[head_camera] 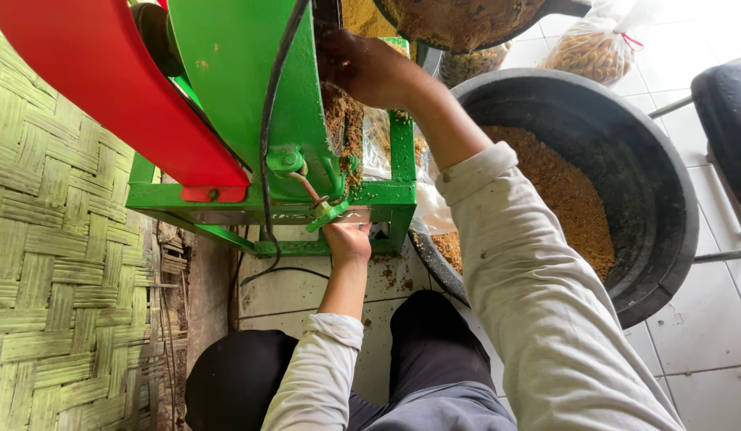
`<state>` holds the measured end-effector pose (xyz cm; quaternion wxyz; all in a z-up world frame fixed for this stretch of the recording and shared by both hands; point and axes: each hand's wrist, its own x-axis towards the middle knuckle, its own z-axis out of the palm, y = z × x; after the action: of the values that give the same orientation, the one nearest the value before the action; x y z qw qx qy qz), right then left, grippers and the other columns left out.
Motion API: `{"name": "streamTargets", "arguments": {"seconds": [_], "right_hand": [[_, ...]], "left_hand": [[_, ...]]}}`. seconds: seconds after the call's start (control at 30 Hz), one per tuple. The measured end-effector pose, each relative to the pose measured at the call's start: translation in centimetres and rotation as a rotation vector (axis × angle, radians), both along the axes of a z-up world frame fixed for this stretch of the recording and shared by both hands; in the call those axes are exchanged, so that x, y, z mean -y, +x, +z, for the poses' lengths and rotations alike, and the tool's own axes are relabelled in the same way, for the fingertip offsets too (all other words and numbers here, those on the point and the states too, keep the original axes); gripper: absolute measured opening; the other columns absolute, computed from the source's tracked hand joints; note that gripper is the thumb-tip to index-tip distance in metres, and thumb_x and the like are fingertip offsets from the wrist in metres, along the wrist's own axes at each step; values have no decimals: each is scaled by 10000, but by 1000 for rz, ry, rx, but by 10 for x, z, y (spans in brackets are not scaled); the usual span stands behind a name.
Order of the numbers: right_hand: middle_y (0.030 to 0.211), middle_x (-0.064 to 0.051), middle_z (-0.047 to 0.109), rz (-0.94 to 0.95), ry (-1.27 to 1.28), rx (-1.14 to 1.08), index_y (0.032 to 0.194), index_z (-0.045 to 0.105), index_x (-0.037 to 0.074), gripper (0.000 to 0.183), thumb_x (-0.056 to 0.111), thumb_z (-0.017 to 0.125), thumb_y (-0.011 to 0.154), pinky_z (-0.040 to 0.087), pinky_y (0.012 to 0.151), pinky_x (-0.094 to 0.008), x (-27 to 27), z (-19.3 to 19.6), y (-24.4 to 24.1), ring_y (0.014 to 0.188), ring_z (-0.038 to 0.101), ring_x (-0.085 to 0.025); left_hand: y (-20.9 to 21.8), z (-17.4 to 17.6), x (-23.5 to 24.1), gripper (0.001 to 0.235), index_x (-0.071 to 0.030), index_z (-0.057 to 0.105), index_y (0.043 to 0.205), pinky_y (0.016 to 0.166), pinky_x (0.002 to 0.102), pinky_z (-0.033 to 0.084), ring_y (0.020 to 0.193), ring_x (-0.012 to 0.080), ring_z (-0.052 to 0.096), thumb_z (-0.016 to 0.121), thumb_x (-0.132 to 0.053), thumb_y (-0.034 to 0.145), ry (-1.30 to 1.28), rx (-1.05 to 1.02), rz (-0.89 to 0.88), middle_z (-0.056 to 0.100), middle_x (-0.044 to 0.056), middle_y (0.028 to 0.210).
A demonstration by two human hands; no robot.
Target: The person sits on the floor and operates a green grinding machine, feeding brown material into the hopper by hand. The ground material falls into a large black basin below. The person also uses a sieve to sift the material and occasionally adjusts the machine's lever.
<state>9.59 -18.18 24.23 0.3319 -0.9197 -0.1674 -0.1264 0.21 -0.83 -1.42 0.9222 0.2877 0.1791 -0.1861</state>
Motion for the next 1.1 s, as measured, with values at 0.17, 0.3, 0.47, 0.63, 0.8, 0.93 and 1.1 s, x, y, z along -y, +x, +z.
{"name": "streamTargets", "arguments": {"seconds": [0.17, 0.3, 0.47, 0.63, 0.8, 0.93, 1.1], "right_hand": [[1257, -187, 676, 10, -168, -67, 1342, 595, 68, 723, 390, 902, 772, 504, 972, -461, -1, 10, -11, 1156, 630, -380], [1228, -223, 634, 87, -234, 316, 1285, 631, 8, 690, 386, 929, 791, 516, 932, -495, -11, -5, 2, 1102, 619, -444], [1094, -211, 623, 16, -274, 295, 1199, 655, 19, 508, 258, 879, 810, 563, 824, -482, -13, -18, 15, 986, 644, -411], [1078, -214, 644, 10, -253, 346, 1140, 695, 34, 377, 153, 824, 806, 570, 822, -480, -15, -24, 17, 973, 651, -403], [1065, -181, 676, -14, -267, 290, 1065, 716, 59, 199, 97, 754, 874, 575, 842, -470, -14, -27, 22, 1008, 663, -385], [1127, -173, 685, -9, -290, 35, 1121, 712, 85, 156, 153, 647, 996, 555, 892, -483, -4, -18, 20, 1057, 663, -394], [1182, -290, 615, 141, -253, 312, 1201, 670, -35, 594, 397, 839, 828, 493, 926, -533, -8, -16, 5, 1104, 576, -449]], "left_hand": [[1, -13, 4, 634, -165, 485, 1422, 1084, 556, 286, 1341, 249, 455, 358, -582, 962, 92, -53, -38, 496, 90, 1488], [1, -22, 4, 522, -122, 499, 1397, 1092, 548, 337, 1315, 268, 484, 349, -427, 1001, 135, -38, -50, 529, 137, 1442], [1, -18, 2, 506, -102, 520, 1357, 1069, 526, 370, 1275, 251, 492, 353, -422, 1002, 155, -62, -47, 555, 120, 1375], [-1, -20, 0, 450, -128, 527, 1309, 1038, 514, 380, 1232, 234, 491, 384, -410, 989, 163, -119, -22, 550, 91, 1347], [1, -24, 0, 424, -88, 580, 1279, 1035, 530, 408, 1223, 252, 521, 412, -313, 962, 130, -97, -24, 580, 119, 1322], [0, -15, -1, 427, -89, 569, 1305, 1047, 526, 398, 1235, 254, 514, 424, -321, 977, 121, -75, -33, 574, 125, 1350], [-1, -11, 1, 481, -117, 530, 1358, 1062, 525, 356, 1274, 253, 493, 372, -384, 991, 126, -90, -30, 551, 111, 1389]]}}
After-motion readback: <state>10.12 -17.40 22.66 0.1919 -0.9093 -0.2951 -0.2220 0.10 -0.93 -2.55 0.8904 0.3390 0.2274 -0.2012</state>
